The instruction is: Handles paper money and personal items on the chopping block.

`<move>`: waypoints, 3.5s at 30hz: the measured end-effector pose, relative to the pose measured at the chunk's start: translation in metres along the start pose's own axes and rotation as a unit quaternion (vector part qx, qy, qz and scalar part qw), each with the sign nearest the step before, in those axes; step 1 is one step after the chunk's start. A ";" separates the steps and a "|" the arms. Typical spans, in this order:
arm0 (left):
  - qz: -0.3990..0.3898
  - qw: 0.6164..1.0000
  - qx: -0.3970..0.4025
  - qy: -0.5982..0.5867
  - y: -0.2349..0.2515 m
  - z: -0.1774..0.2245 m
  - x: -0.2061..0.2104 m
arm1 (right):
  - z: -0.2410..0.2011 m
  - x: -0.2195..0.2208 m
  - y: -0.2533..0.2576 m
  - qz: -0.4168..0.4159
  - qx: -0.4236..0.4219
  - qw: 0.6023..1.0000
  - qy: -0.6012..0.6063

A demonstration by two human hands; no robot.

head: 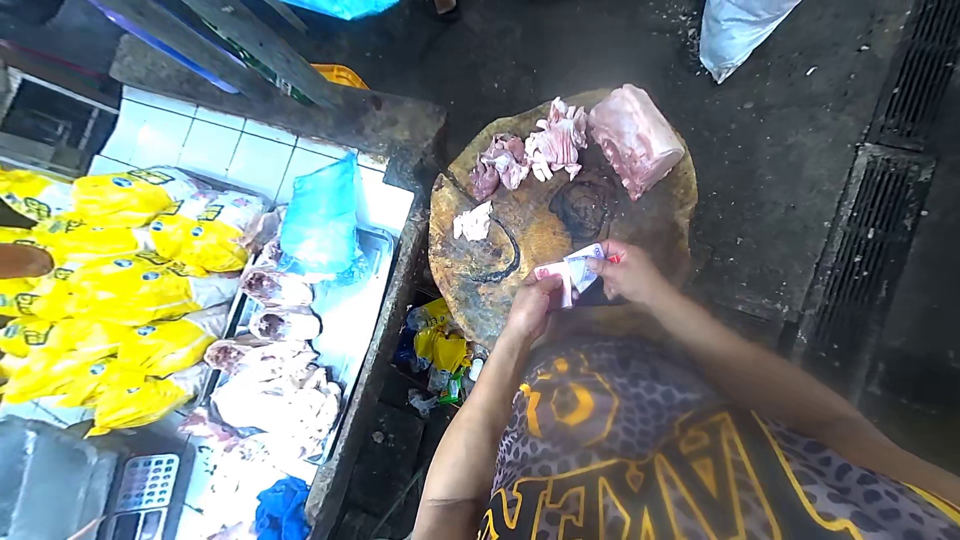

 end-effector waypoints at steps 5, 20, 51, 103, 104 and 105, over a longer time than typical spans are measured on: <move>-0.041 0.998 0.017 0.054 0.000 0.001 0.006 | 0.001 0.008 -0.005 -0.016 0.021 1.000 0.015; 0.032 0.998 0.036 0.035 0.004 0.005 -0.005 | -0.025 0.006 -0.019 0.072 -0.251 0.944 -0.201; 0.058 0.991 0.117 -0.002 -0.003 0.020 0.003 | -0.006 0.024 -0.012 -0.044 0.046 0.991 0.117; 0.084 0.921 0.220 0.311 -0.008 0.035 -0.004 | -0.032 0.015 0.011 0.220 0.025 0.971 -0.095; 0.091 0.902 0.241 0.346 -0.009 0.037 -0.005 | -0.033 0.015 0.010 0.224 0.019 0.968 -0.111; 0.100 0.884 0.269 0.368 -0.012 0.041 -0.004 | -0.036 0.016 0.008 0.230 0.011 0.964 -0.130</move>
Point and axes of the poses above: each hand's wrist, its own y-axis towards the middle knuckle, its own x-axis out of the palm, z = x × y, the point moved 6 cm from there along y, towards the middle knuckle, and after that the axes turned 8 degrees about -y, right-handed, at the moved point
